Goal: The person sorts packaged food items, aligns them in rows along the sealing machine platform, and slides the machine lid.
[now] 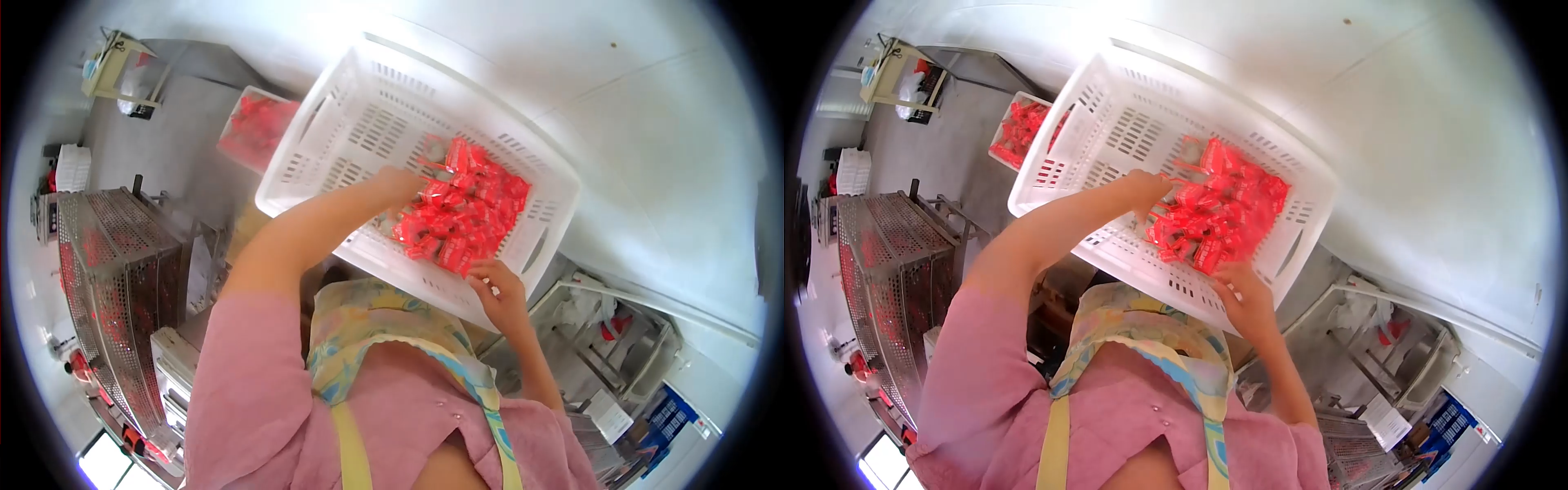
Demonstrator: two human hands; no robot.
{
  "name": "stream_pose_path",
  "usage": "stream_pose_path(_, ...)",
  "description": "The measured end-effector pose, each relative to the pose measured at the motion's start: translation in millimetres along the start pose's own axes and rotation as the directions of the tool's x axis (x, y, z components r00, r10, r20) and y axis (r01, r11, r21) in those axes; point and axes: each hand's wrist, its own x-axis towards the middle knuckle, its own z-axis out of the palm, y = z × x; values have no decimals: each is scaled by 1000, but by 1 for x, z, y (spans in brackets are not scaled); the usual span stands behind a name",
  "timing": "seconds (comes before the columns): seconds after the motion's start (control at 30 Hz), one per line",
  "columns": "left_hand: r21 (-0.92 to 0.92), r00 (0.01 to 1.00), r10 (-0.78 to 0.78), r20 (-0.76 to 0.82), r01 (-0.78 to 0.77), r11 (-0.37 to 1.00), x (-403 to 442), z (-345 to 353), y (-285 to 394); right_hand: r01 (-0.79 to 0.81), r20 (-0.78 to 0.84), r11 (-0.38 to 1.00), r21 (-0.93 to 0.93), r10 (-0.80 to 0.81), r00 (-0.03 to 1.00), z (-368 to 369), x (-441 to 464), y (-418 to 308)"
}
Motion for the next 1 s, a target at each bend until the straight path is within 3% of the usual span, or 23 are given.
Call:
stream_pose_path(0.1, 70, 924, 109, -366, -89, 994, 16, 39, 14, -4, -7, 1000, -26, 4, 1000, -6, -8, 0)
stream_pose_path(0.2, 189, 929, 51, -366, 21, 982, 24, 56, 28, 36, -8, 998, -61, -36, 999, -7, -9, 5)
stream_pose_path(0.3, 25, 878, 59, -475, -54, 998, 26, 75, 27, 40, 40, 996, -85, -36, 999, -8, -3, 4)
stream_pose_path(0.4, -235, 913, -32, -407, -71, 969, 25, 87, 14, 53, 103, 991, -120, -41, 994, -12, 8, 1)
stream_pose_path(0.57, -80, 933, 74, -353, -109, 991, 34, 94, -3, 38, 205, 966, -257, 16, 979, -23, 38, -3)
stream_pose_path(0.7, -1, 922, 145, -359, -155, 988, 27, 83, 1, -6, 237, 828, -561, 167, 957, -27, 71, 22)
stream_pose_path(0.77, -64, 932, 49, -358, -77, 995, 38, 85, -7, 5, 226, 731, -682, 204, 952, -29, 96, 35)
stream_pose_path(0.87, -208, 877, -44, -479, -64, 976, 19, 63, -17, 71, 195, 691, -719, 103, 975, -27, 129, 50)
stream_pose_path(0.97, -302, 775, -118, -620, -96, 949, -20, 35, -21, 39, 177, 799, -600, 85, 981, -15, 164, 55)
stream_pose_path(1.0, -321, 738, -143, -660, -105, 941, -32, 27, -21, 59, 145, 774, -630, 42, 988, -9, 173, 63)
